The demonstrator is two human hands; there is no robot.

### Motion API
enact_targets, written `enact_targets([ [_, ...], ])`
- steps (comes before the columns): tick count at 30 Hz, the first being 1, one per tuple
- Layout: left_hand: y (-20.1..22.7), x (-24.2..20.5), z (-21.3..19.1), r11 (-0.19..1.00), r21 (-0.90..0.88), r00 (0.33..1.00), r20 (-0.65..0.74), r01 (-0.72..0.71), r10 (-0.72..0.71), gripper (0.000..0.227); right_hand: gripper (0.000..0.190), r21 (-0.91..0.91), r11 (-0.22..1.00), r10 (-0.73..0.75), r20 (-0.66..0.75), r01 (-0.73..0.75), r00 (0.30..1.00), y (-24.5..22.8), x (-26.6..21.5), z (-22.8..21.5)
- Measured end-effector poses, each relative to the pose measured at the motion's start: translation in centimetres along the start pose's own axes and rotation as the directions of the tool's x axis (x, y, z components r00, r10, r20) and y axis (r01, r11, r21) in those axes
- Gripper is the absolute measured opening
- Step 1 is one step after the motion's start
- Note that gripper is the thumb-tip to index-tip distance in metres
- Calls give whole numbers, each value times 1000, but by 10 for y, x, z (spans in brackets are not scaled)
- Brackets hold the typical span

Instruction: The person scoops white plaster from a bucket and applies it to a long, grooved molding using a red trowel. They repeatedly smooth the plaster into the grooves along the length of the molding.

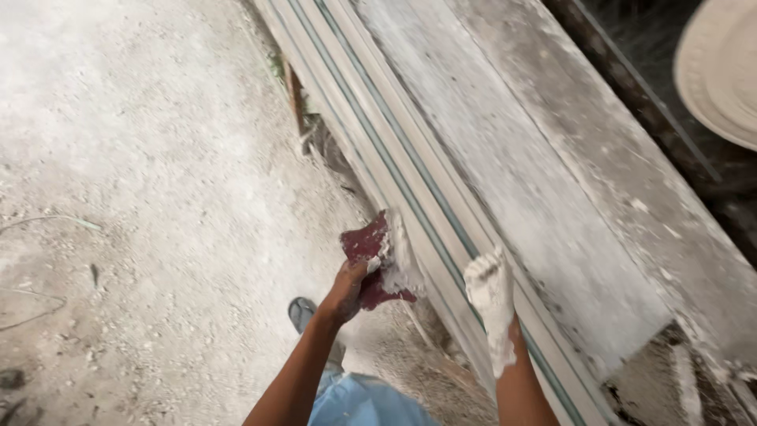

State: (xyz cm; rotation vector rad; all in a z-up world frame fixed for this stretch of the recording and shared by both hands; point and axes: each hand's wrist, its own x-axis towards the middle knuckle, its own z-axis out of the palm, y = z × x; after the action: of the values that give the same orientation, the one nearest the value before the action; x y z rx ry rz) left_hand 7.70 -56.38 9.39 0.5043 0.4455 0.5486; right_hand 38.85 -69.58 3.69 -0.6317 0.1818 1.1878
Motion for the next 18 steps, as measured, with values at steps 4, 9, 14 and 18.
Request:
enact_targets([
  [4, 87, 24, -87, 985, 95, 984, -91, -142, 150, 28, 50, -85, 996, 47, 73, -40, 996, 66, 95, 106],
  [9, 183, 51, -167, 961, 121, 912, -304, -249, 274, 20, 53, -189, 981, 55, 54, -44, 997, 131, 201, 200],
  [14, 244, 79, -230, 961, 3, 848, -471, -276, 245, 28, 52, -515, 855, -62, 6, 56, 998, 192, 323, 269],
  [18, 286, 118, -295, 960, 8, 800, -552, -279, 237, 31, 51, -572, 818, -49, 39, 62, 998, 242, 458, 320],
])
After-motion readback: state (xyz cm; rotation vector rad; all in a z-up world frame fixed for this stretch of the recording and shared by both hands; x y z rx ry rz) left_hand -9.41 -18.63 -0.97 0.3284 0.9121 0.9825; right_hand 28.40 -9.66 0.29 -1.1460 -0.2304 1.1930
